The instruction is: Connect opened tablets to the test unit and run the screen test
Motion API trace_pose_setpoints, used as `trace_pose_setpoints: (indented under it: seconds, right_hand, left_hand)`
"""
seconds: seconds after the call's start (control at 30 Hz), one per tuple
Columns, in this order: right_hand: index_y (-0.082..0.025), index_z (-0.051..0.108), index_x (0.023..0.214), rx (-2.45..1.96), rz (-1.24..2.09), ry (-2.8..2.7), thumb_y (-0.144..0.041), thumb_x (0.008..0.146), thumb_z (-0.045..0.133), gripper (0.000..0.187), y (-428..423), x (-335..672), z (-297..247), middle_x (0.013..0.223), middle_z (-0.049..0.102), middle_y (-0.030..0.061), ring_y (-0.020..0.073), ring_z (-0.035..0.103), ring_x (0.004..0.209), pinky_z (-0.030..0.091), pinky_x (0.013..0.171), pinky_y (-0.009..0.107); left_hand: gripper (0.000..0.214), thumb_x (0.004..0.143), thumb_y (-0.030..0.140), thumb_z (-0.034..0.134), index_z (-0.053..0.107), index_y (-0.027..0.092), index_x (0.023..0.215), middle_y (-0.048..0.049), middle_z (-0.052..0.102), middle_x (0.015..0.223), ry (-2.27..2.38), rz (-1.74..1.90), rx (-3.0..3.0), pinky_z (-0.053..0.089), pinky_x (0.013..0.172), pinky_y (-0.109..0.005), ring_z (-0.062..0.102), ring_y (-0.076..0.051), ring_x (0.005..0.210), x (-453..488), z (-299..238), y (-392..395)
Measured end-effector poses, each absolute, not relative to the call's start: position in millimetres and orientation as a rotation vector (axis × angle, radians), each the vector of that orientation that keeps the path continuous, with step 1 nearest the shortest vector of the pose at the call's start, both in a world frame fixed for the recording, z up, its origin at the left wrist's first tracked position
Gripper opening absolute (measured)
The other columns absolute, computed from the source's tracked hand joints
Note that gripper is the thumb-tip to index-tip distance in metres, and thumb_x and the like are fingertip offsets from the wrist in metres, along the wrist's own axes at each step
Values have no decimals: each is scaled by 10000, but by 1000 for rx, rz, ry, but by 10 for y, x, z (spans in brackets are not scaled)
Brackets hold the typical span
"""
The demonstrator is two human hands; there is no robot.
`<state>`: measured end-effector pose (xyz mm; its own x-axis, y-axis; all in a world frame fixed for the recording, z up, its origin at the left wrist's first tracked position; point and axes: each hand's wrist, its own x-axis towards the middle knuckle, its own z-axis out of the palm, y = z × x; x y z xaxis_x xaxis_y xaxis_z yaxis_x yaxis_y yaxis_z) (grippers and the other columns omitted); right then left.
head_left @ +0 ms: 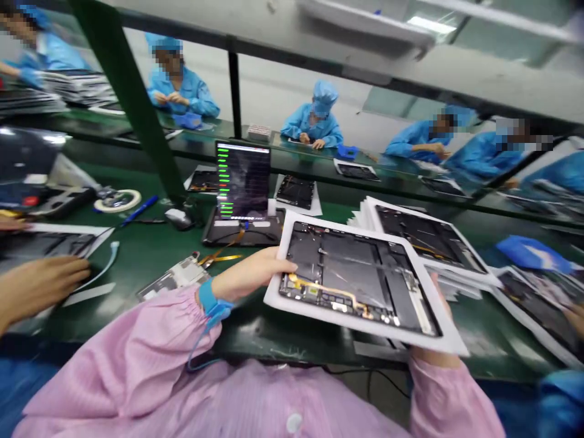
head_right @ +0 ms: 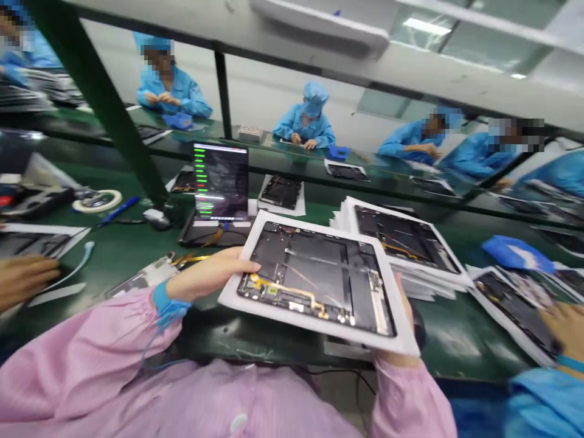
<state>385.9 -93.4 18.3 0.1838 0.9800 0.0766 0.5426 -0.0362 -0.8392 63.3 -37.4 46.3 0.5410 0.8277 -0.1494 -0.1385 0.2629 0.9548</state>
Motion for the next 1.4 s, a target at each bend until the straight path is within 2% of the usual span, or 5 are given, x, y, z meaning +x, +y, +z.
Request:
trace_pose_setpoints:
  seconds: [0.23,0.5,0.8,1.0,1.4]
  right_hand:
    - [-290,577,1169,-1596,1300,-1046,-403,716,691,480,-871,3427,360,1004,705,59,252,674,668,563,575,380]
    - [-230,548,1209,-1480,1593,-1190,-421,746,677,518,-722,3060,89,1041,683,72,249,669,853,546,730,376]
    - [-168,565,1159,-1693,442,-2042,-431,867,510,396,-406,2844,-19,915,644,97,246,596,816,460,810,424]
    - [-199,627,866,-1185,761,-2446,-215,840,599,41,-277,1939,-123,881,630,38,183,553,874,428,807,318]
    - [-187,584,751,-1198,881,-2375,-152,787,631,69,-197,1757,-373,744,565,-15,142,504,762,365,747,289]
  left_hand:
    - [430,799,398,583,604,174,1166,-108,633,1132,1687,941,1985,411,944,-421,537,-282,1061,-201,35,-306]
    - [183,773,155,492,672,172,801,-111,663,932,1815,693,2343,422,829,-395,574,-278,952,-225,42,-49]
    - [164,700,287,603,678,162,776,-21,662,646,1028,385,1729,422,505,-224,588,-145,537,-129,5,2]
    - [169,702,275,602,712,151,741,-24,683,657,1114,348,1806,406,533,-200,585,-130,583,-182,-118,-4]
    - [211,671,203,562,739,131,760,-21,697,684,1249,211,1855,381,551,-201,565,-120,599,-168,-164,-68]
